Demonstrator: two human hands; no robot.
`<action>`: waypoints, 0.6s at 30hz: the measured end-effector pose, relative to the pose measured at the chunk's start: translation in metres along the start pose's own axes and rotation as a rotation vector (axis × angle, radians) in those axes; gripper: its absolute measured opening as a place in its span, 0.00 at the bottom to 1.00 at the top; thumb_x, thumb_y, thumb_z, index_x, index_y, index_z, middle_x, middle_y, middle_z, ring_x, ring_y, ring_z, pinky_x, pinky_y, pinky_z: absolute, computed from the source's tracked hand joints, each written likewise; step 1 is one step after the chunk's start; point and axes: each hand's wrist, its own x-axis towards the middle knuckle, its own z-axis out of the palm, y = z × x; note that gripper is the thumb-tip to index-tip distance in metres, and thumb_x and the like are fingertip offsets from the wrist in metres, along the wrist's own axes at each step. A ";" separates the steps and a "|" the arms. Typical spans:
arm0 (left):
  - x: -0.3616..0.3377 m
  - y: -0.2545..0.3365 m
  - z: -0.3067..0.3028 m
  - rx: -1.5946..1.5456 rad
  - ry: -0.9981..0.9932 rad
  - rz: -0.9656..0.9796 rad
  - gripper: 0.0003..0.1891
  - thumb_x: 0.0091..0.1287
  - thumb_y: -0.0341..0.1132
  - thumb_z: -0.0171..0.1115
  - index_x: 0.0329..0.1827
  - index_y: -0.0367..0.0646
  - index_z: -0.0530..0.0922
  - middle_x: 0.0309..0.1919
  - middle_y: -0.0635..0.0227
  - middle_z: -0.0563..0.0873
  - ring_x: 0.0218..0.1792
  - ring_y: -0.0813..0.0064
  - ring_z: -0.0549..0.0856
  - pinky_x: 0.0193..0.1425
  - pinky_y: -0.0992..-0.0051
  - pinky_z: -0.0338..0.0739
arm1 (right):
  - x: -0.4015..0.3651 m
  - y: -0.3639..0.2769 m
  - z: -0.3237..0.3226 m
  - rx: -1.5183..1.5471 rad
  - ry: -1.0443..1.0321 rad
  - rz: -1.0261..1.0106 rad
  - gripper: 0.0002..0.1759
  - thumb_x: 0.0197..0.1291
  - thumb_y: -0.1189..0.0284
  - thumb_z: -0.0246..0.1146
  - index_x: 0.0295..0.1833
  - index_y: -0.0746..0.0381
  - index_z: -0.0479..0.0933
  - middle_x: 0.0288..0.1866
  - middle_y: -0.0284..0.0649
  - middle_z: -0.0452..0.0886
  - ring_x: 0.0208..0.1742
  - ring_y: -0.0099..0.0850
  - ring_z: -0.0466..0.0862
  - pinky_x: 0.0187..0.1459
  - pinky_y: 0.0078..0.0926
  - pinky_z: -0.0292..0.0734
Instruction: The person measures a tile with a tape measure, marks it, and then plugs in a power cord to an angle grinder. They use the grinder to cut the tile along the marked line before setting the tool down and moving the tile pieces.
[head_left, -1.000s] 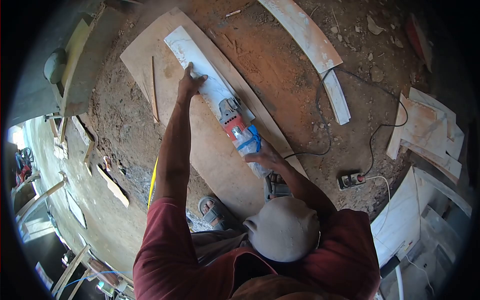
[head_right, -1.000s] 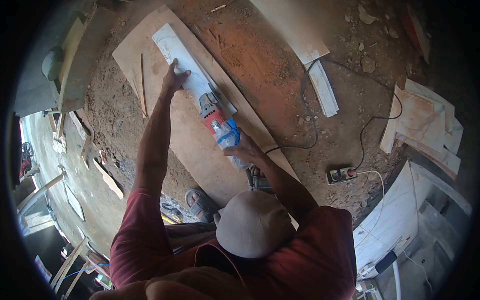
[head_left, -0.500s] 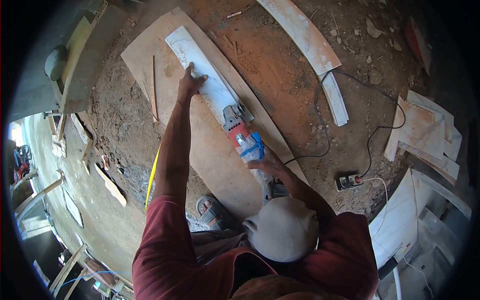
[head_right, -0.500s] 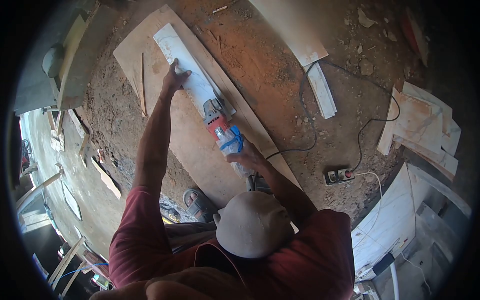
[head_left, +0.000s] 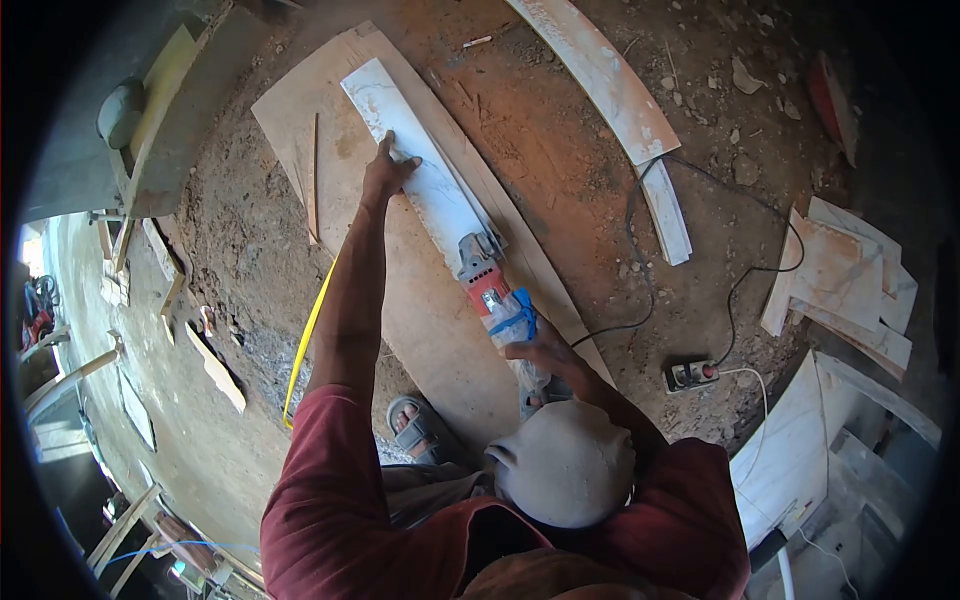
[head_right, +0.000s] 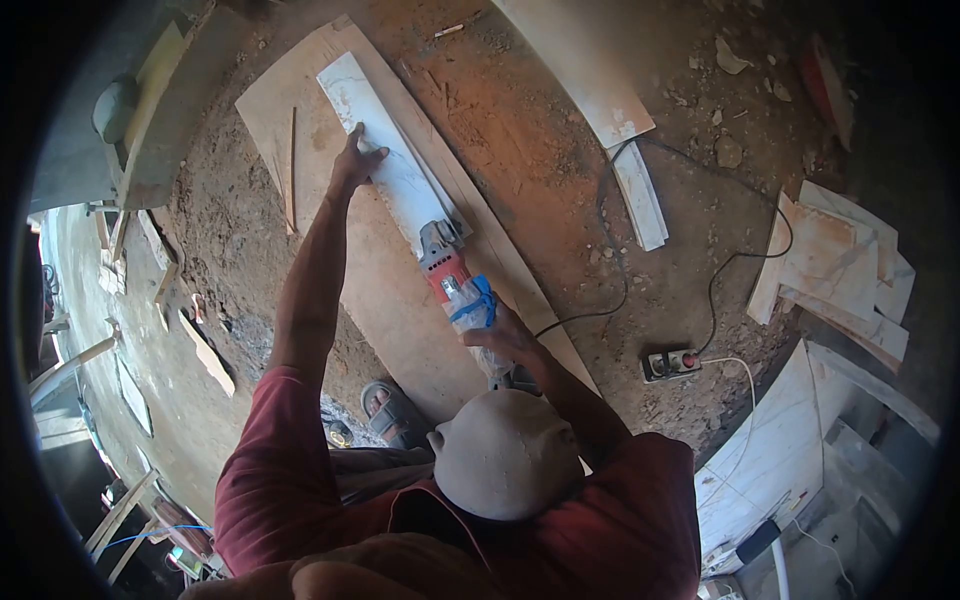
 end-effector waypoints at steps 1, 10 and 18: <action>0.000 0.001 0.000 -0.005 0.006 0.002 0.45 0.55 0.45 0.70 0.73 0.49 0.53 0.30 0.57 0.86 0.25 0.66 0.86 0.28 0.71 0.81 | -0.004 -0.003 0.000 0.023 -0.005 0.004 0.41 0.37 0.67 0.70 0.61 0.63 0.64 0.50 0.42 0.75 0.51 0.35 0.75 0.56 0.32 0.69; 0.009 0.000 0.012 0.130 0.051 -0.062 0.50 0.52 0.57 0.67 0.73 0.46 0.51 0.54 0.37 0.76 0.54 0.45 0.78 0.59 0.57 0.72 | -0.036 -0.015 0.001 0.111 0.033 -0.004 0.37 0.42 0.71 0.68 0.61 0.62 0.65 0.49 0.39 0.75 0.51 0.32 0.75 0.55 0.32 0.69; -0.031 0.044 0.042 0.194 0.248 -0.218 0.49 0.52 0.60 0.65 0.74 0.56 0.48 0.64 0.41 0.57 0.64 0.39 0.61 0.60 0.46 0.67 | -0.041 -0.012 -0.032 0.169 0.180 -0.102 0.29 0.45 0.74 0.66 0.56 0.64 0.68 0.43 0.38 0.78 0.43 0.31 0.79 0.47 0.30 0.74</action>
